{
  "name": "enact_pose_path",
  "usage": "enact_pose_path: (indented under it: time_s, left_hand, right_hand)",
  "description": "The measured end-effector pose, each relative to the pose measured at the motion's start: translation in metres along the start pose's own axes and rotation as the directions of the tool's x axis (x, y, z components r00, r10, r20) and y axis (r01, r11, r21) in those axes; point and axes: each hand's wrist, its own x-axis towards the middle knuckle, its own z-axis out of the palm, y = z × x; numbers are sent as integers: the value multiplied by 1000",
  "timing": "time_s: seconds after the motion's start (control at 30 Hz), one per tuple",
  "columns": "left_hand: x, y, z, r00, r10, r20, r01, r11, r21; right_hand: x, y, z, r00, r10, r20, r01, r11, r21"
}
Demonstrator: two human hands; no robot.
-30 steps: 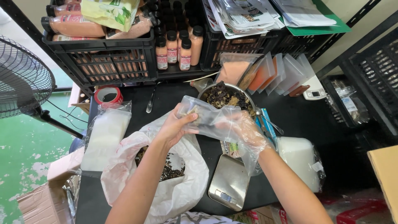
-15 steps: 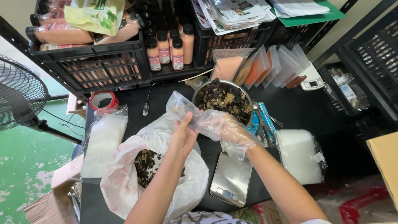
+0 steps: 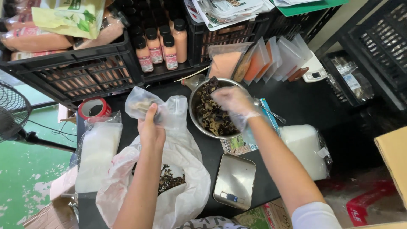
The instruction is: A person wearing gloves portions dried food from a large white sack into small clear plastic bags using a scoop. They weigh each bag on a digital scale to ensure consistency and then pack the finished bags into a large cardboard box.
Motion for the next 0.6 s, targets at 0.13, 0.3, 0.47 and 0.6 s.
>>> enact_pose_path:
  time_s: [0.13,0.3,0.47,0.6]
  left_hand:
    - [1,-10,-1,999,3,-40,-2,1000,28]
    - [-9,4,7,994,-90,-56,95,993,76]
    - [8,2,-23,996,-71,-59,72,997,24]
    - [24,-1,-43,991,-94,-99,92,995,-29]
  right_hand:
    - [38,56,78,995,-10,97,45,928,-370]
    - [98,101,129,895,392,214,-74,604,-794]
    - [107,122,141,938,327,117,-71,509,-858]
    - [118,171,165,892,450,24,-263,564,-783]
